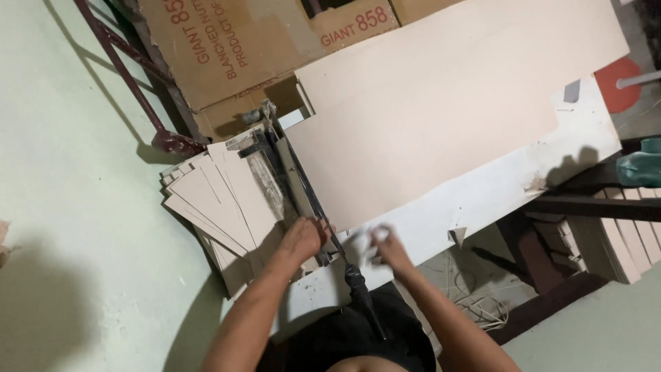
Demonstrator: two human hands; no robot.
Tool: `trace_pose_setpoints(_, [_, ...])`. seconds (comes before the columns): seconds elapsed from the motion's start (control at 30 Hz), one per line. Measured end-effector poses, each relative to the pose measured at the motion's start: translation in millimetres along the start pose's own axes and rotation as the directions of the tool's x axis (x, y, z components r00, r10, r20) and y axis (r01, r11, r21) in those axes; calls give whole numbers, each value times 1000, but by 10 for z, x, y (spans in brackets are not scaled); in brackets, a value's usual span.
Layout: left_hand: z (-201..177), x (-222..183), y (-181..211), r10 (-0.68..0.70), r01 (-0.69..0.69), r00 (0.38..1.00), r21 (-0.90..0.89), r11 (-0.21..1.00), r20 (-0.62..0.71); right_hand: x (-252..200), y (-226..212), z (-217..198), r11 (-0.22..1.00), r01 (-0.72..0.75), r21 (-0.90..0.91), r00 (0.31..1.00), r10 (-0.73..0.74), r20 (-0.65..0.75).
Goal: Cutting cardboard sheets into smaller strips using a manual paper cutter.
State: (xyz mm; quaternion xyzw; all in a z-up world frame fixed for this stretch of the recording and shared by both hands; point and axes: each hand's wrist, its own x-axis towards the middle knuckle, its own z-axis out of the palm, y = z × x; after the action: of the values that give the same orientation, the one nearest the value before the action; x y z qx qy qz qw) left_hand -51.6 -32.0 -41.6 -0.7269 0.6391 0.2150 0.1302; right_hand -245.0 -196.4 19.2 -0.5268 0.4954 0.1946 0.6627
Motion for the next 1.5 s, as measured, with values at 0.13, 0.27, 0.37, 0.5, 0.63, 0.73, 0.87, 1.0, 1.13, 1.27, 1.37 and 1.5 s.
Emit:
trace_pose_setpoints(0.13, [423,-300,-75,133,-133,991,-111,985,-10,748,88,-356,823,-42,567,944,218,-246])
trace_pose_setpoints(0.27, [336,-655,-425,59,-62,995,24,998,84,1316,904,-745,795,93,599,948,114,-298])
trace_pose_setpoints(0.37, [-247,-579,-496,15,-7,989,-57,998,149,719,698,-547,844,33,535,955,131,-266])
trace_pose_setpoints(0.5, [-770,-268,-329,-195,232,960,-180,956,201,736,720,-330,921,25,389,986,41,-161])
trace_pose_setpoints(0.63, [-1093,-35,-270,-453,526,848,-327,785,275,899,537,-287,950,94,298,980,-35,-198])
trace_pose_setpoints(0.73, [-958,186,-205,-467,590,794,-311,745,389,816,275,-276,973,58,222,986,-21,-165])
trace_pose_setpoints(0.87, [-599,402,-112,-508,643,736,-230,730,447,805,192,-402,916,-115,-385,993,100,-59])
trace_pose_setpoints(1.0, [-547,415,-118,-517,642,751,-272,717,411,-128,-731,120,769,-4,-639,998,-33,-45])
trace_pose_setpoints(1.13, [-284,489,-119,-517,624,766,-248,741,381,-1036,-567,667,622,-12,-783,1000,10,-7])
trace_pose_setpoints(1.27, [-308,466,-120,-530,653,753,-342,676,390,-49,1030,779,400,207,-893,916,-399,33])
trace_pose_setpoints(1.37, [-336,445,-111,-536,631,776,-404,662,333,197,1140,682,522,164,-837,963,-268,22])
trace_pose_setpoints(1.5, [-191,367,31,-512,616,786,-359,701,347,-818,128,531,718,166,-676,982,-182,48])
